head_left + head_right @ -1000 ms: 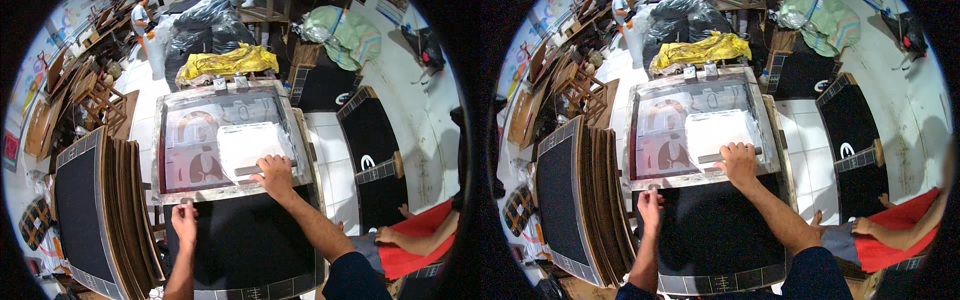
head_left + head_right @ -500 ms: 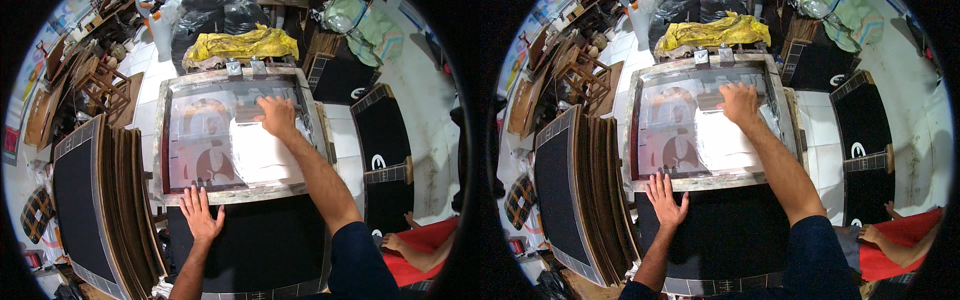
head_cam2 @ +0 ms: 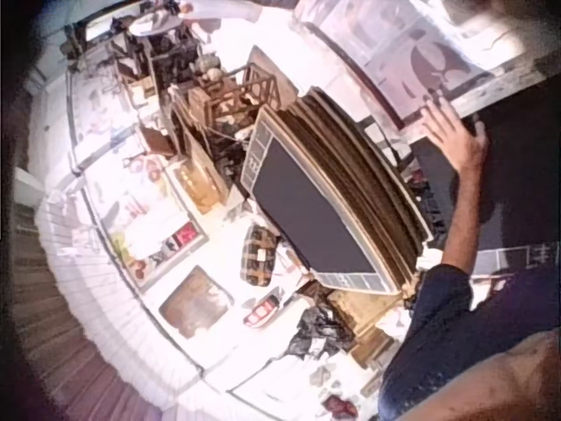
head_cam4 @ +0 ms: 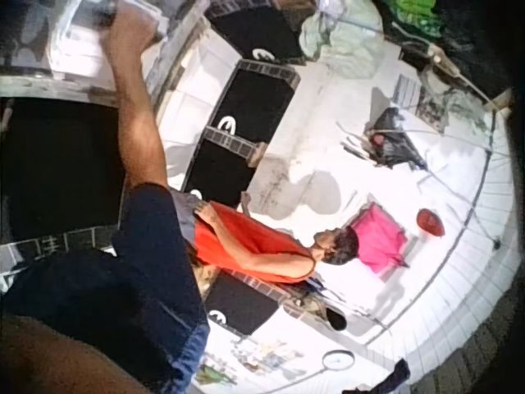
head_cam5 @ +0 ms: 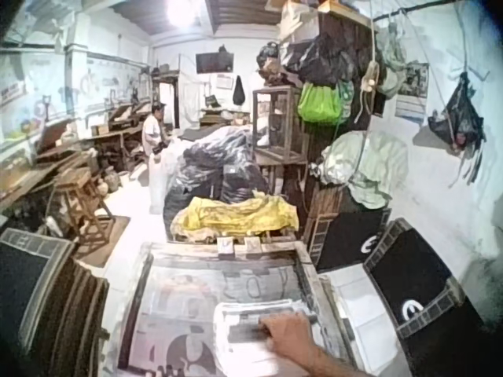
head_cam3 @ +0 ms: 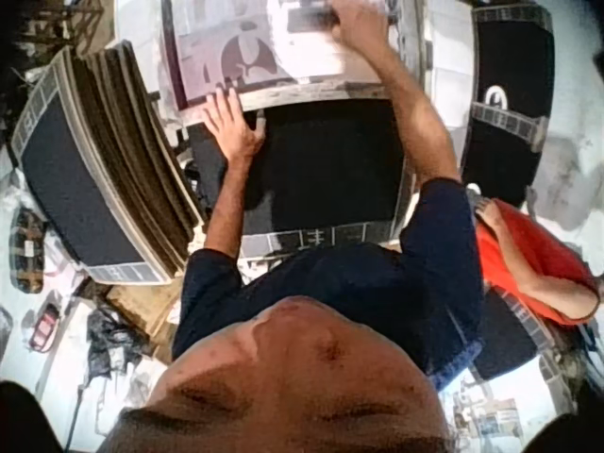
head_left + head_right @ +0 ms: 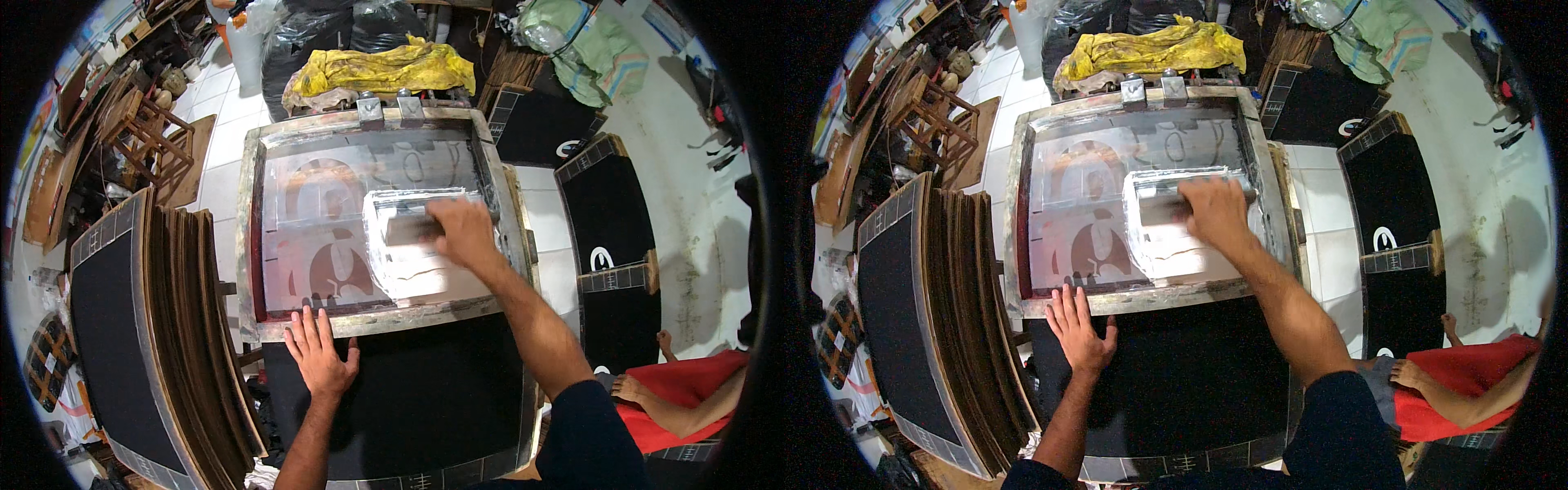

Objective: The person performs screen printing on black skateboard decks. They place a screen frame over a deck, use a squeegee to spread white ink across the screen, lift the frame to reveal a printed logo, and repeat the process on multiple decks.

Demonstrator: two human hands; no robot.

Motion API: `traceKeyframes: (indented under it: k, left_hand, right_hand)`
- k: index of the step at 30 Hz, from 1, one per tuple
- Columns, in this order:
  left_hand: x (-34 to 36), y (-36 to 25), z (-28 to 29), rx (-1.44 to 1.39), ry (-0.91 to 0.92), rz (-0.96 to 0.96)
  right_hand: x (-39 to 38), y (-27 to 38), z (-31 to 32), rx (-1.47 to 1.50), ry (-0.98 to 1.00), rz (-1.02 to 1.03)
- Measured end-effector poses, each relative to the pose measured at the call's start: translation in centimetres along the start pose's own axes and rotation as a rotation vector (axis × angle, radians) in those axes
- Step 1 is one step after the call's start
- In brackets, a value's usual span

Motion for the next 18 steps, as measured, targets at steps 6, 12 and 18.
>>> traceKeyframes:
  k: [6,12,18]
  left_hand:
    - [0.1,-0.1,0.0,0.007,0.010,0.015]
    - [0.2,-0.4,0.2,-0.007,0.013,0.016]
    - [0.2,-0.3,0.3,-0.009,-0.013,0.007]
  right_hand:
    - [7.0,-0.2,-2.1,-0.048,-0.203,-0.011]
    - [-0.1,0.6,-0.9,0.005,-0.163,0.025]
    - [-9.9,2.1,0.5,-0.039,-0.043,-0.047]
Point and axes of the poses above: each hand's wrist, its own x-axis towards the middle knuckle, its own z-axis out of the back of the hand, y = z × x, the point moved 1 cm from there along x, towards the middle knuckle, and after that the axes turned 7 degrees about -z, right-handed, at the moved point
